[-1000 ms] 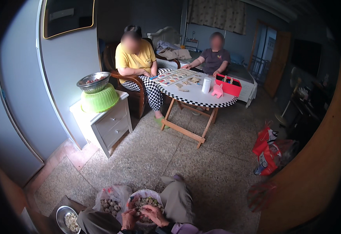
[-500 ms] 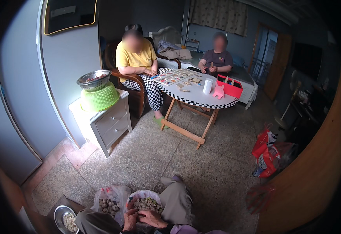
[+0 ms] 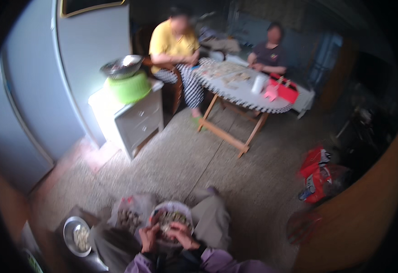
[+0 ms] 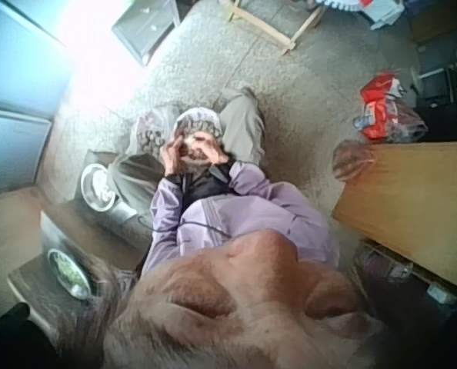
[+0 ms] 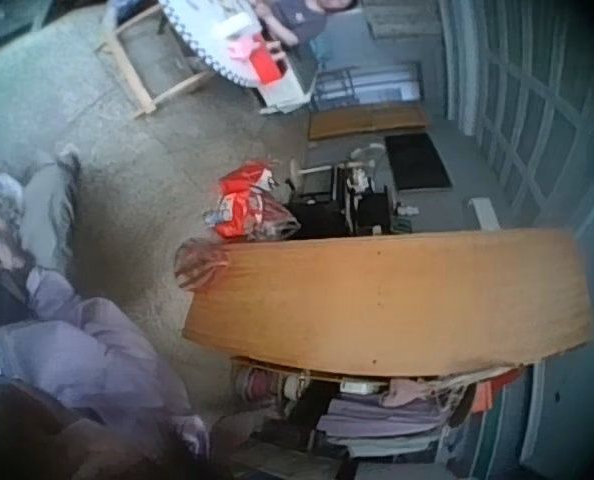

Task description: The person peels walnuts by hand, removing the shells and placing the kernels into a bowl.

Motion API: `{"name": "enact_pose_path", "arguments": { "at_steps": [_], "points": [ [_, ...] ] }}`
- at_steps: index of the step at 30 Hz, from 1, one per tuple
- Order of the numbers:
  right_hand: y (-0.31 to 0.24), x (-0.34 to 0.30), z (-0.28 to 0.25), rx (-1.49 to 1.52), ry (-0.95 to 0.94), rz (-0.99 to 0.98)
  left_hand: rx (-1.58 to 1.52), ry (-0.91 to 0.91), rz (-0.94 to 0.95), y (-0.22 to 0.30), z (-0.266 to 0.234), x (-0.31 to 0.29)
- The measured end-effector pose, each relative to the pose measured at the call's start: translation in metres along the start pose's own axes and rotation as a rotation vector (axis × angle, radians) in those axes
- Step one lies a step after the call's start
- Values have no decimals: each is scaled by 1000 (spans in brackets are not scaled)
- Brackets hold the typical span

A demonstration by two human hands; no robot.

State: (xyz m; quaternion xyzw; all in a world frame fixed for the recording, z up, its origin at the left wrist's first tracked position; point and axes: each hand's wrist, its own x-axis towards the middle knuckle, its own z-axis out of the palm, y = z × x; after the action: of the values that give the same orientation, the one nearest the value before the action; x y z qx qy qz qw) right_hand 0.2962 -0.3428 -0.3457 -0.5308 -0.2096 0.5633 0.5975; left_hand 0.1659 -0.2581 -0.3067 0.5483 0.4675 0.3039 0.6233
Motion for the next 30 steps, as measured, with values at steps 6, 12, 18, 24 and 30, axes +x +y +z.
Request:
{"name": "enact_pose_path", "arguments": {
  "at_steps": [6,12,18,24,30],
  "points": [
    [-9,1,-1,26,139,-85,-113,-165,-177,-48,-4,20],
    [3,1,6,24,180,-103,-297,-225,-287,-17,-9,6],
    [12,3,2,-53,135,-153,-273,-269,-254,-9,-4,6],
    [6,2,6,-144,96,-229,-245,-227,-200,-18,-5,9],
    [0,2,4,-31,56,-71,-238,-219,-157,-13,-8,9]
  ]
}}
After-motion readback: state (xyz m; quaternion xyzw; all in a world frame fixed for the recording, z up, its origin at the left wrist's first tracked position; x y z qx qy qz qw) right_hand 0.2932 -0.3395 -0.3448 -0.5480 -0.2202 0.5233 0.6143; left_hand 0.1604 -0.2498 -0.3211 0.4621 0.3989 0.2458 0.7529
